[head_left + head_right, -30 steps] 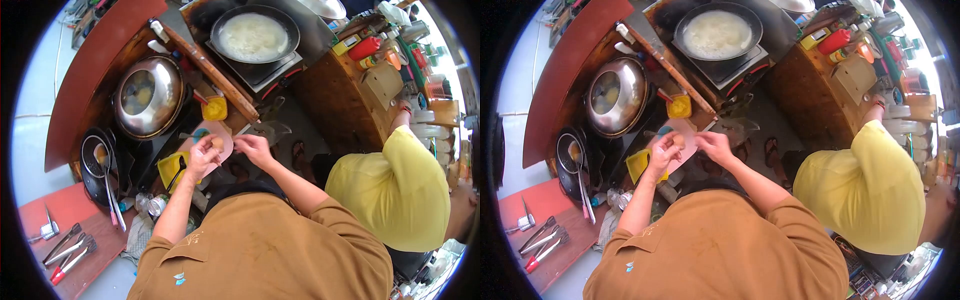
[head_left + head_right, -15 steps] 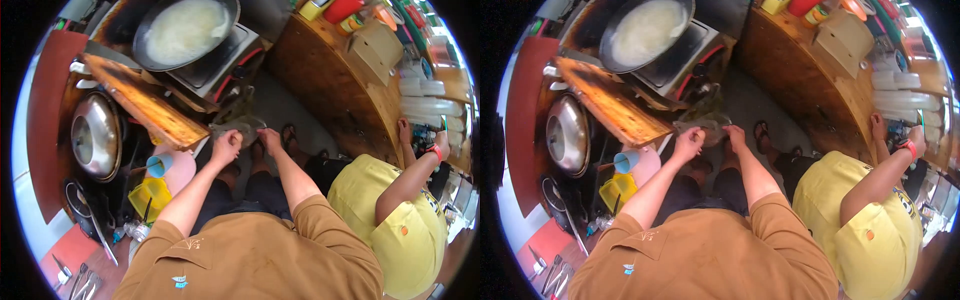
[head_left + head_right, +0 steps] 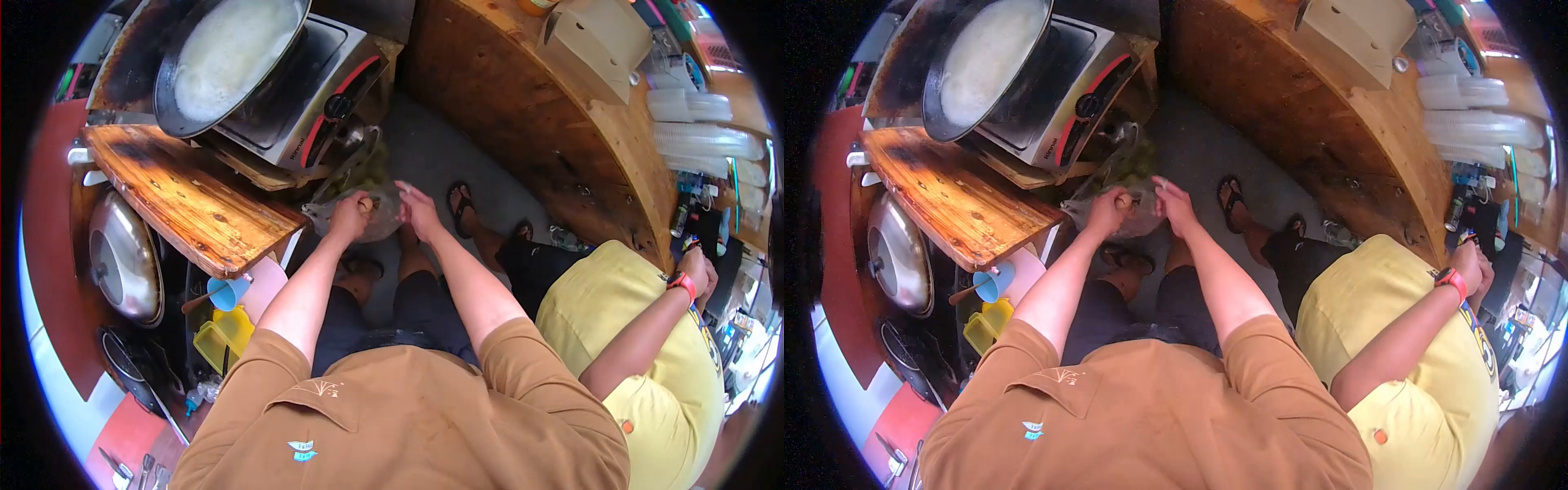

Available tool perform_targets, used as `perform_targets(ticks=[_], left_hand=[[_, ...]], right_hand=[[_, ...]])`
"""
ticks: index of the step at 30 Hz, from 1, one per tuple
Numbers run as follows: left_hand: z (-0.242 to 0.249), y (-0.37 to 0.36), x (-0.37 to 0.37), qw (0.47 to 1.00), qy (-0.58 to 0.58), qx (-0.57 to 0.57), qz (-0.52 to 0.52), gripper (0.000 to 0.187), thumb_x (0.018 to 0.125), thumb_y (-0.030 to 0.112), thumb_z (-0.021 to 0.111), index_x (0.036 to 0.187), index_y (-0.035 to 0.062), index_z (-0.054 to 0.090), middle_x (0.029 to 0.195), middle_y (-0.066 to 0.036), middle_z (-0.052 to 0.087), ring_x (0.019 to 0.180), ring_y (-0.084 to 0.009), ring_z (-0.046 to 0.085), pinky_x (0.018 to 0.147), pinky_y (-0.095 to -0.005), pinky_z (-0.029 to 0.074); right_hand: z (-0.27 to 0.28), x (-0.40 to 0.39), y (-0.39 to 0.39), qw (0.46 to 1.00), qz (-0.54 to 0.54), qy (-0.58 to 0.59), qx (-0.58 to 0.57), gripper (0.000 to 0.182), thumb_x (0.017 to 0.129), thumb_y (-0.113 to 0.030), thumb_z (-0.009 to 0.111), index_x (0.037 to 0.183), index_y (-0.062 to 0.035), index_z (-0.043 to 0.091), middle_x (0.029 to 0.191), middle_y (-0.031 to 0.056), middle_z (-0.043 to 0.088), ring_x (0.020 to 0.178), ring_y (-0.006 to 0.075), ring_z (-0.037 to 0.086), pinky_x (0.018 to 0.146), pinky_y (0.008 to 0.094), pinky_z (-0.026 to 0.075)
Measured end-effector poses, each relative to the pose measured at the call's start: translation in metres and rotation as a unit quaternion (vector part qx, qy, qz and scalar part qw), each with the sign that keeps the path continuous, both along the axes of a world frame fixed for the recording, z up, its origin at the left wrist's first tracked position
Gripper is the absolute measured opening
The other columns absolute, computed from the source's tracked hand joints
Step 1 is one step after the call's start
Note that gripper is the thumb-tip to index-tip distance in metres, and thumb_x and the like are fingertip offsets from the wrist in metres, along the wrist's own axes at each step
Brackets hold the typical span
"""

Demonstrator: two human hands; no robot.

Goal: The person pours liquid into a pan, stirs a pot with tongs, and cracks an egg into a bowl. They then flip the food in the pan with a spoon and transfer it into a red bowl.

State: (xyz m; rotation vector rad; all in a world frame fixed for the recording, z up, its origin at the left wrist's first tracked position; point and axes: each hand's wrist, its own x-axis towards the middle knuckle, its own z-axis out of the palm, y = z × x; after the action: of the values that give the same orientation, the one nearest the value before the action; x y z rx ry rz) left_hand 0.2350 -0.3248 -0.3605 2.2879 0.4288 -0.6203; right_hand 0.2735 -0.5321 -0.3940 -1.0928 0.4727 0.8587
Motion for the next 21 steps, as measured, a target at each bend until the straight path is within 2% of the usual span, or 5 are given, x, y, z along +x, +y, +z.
perform_targets(ticks=[7,11,15,19,21], left_hand=[[0.004,-0.022,-0.015,0.995,-0.043,-0.015,-0.092,0.034,0.086,0.02,0.062,0.119,0.0112,0.066,0.113,-0.019,0.07,0.105,-0.0414,0.066,0.089,-0.0506,0.053],[0.165,0.007,-0.034,0.975,-0.018,-0.013,-0.221,0.038,0.081,0.01,0.058,0.118,0.0113,0.066,0.104,-0.021,0.071,0.096,-0.0414,0.068,0.08,-0.0503,0.055],[0.356,0.109,-0.091,0.926,-0.011,-0.267,-0.266,0.033,0.089,0.016,0.064,0.119,0.0048,0.07,0.097,-0.014,0.075,0.091,-0.0275,0.072,0.082,-0.0371,0.056],[0.487,0.224,-0.146,0.965,-0.128,-0.207,0.1,0.02,0.087,0.008,0.07,0.105,0.0012,0.075,0.09,-0.007,0.075,0.079,-0.0102,0.069,0.071,-0.0305,0.056],[0.467,0.285,-0.147,0.914,-0.323,0.14,0.2,0.02,0.089,0.014,0.068,0.104,0.0019,0.074,0.083,-0.008,0.071,0.07,-0.0164,0.068,0.067,-0.0348,0.055]], right_hand=[[0.065,-0.022,-0.01,1.0,0.005,-0.004,0.01,0.056,0.099,-0.007,0.056,0.153,-0.0135,0.045,0.092,0.0027,0.062,0.081,0.0144,0.063,0.075,0.0335,0.056],[0.058,-0.03,-0.017,0.987,0.072,-0.066,-0.13,0.057,0.094,-0.007,0.06,0.15,-0.0114,0.049,0.105,0.0045,0.066,0.094,0.0136,0.063,0.087,0.0288,0.052],[0.061,-0.034,-0.024,0.941,0.18,-0.102,-0.269,0.062,0.089,-0.013,0.066,0.147,-0.0037,0.049,0.107,0.0084,0.066,0.097,0.0138,0.063,0.087,0.0282,0.052],[0.106,-0.042,-0.009,0.844,0.218,-0.225,-0.435,0.065,0.086,-0.016,0.069,0.146,0.0002,0.049,0.103,0.0097,0.067,0.093,0.0154,0.064,0.082,0.0286,0.052],[0.131,-0.043,-0.002,0.835,0.267,-0.222,-0.426,0.063,0.086,-0.019,0.069,0.143,0.0023,0.051,0.107,0.0111,0.069,0.09,0.0178,0.065,0.078,0.0309,0.053]])
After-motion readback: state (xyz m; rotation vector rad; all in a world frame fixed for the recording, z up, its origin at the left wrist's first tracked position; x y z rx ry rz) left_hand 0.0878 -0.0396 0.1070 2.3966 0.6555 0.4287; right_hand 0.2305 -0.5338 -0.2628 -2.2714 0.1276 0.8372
